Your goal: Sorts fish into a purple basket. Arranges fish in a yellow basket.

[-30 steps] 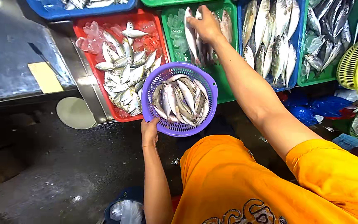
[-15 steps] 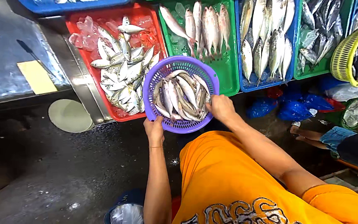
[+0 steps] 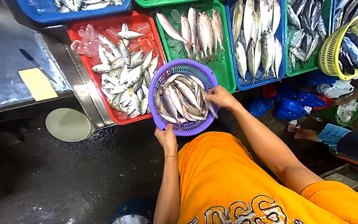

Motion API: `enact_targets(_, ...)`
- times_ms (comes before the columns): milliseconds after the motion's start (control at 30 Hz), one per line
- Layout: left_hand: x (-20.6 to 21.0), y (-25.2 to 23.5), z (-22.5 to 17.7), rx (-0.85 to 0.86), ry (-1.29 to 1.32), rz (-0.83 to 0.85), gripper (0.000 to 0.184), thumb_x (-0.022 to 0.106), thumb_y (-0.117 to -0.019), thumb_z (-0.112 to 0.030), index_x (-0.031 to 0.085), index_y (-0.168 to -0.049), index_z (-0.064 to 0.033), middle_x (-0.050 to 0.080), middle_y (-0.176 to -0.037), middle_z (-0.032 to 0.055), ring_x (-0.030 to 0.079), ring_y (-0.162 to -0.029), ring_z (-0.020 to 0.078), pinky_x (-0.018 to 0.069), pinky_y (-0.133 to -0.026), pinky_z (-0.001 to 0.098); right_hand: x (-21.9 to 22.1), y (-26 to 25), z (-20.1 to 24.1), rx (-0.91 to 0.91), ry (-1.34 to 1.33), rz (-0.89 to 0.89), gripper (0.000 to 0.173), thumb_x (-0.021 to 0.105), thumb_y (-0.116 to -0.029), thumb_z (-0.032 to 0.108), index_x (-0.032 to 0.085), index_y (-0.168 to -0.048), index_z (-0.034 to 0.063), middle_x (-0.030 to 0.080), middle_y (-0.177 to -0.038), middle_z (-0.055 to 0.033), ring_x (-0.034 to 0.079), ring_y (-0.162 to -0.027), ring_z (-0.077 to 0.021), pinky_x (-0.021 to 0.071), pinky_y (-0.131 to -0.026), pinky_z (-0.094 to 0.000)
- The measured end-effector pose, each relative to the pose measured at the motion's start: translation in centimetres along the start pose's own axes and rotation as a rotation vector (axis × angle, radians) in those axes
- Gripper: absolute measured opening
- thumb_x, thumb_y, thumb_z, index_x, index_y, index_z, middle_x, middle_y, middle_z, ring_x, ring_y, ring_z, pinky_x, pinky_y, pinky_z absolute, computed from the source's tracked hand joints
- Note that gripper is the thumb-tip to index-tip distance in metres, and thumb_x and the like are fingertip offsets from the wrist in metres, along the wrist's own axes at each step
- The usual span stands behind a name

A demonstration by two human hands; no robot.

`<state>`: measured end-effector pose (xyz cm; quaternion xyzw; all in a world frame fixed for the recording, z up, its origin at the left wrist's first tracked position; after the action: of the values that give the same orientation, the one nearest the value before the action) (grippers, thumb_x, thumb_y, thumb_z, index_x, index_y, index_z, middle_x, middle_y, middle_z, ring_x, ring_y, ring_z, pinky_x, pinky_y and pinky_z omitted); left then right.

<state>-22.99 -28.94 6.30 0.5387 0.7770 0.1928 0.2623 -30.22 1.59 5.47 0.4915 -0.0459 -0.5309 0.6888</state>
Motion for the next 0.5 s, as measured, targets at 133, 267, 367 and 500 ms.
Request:
enact_targets(133,-0.4,-0.4,0.5,-0.067,0.045,-0.006,0.031,0.068,-0.0853,-0.001,0.064,-0.115,-0.0024,0.071,-0.096,0.0102,0.071,-0.080,0.0182,0.0619,-0.067,0.0388,-0.6,2.8,1.0,-0.161,-0.563,0.186,0.021,0.052,-0.0998,0.021,0.062,-0.087,0.0073,0.050,-0.059,-0.0004,0.045,-0.045,-0.0108,0.0398,-0.043,-0.0294)
enact_targets(267,-0.6,-0.6,0.3,-0.088,0.054,-0.006,0.030,0.068,-0.0865,0.000,0.064,-0.116,-0.0020,0.070,-0.095,0.0116,0.071,-0.078,0.0193,0.0622,-0.064,0.0383,-0.8,4.1,1.4,-0.234,-0.714,0.234,0.015,0.050,-0.0957,0.019,0.060,-0.089,0.0100,0.047,-0.059,0.0026,0.046,-0.046,-0.0088,0.0416,-0.044,-0.0267)
enact_targets(367,-0.5,-0.7,-0.6,-0.082,0.043,0.001,0.029,0.068,-0.0865,0.002,0.065,-0.115,-0.0019,0.071,-0.092,0.0113,0.071,-0.073,0.0184,0.0612,-0.060,0.0364,-0.6,4.1,1.9,-0.270,-0.755,0.237,0.014,0.051,-0.0948,0.018,0.061,-0.089,0.0095,0.048,-0.059,0.0024,0.046,-0.046,-0.0085,0.0406,-0.043,-0.0261)
enact_targets(500,0.3,-0.8,-1.5,-0.066,0.022,0.043,0.033,0.067,-0.0843,0.002,0.064,-0.116,-0.0013,0.071,-0.092,0.0117,0.071,-0.073,0.0185,0.0610,-0.059,0.0360,-0.4,4.3,2.4,-0.267,-0.717,0.203,0.015,0.054,-0.0958,0.018,0.063,-0.092,0.0064,0.051,-0.060,-0.0001,0.046,-0.046,-0.0097,0.0410,-0.043,-0.0271)
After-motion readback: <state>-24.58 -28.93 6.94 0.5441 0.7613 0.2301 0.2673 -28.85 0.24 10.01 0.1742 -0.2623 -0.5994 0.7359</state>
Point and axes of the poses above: each hand's wrist, its own y-axis away from the middle knuckle, its own x-axis out of the palm, z = x × y, the point moved 6 cm from there along -y, towards the middle knuckle
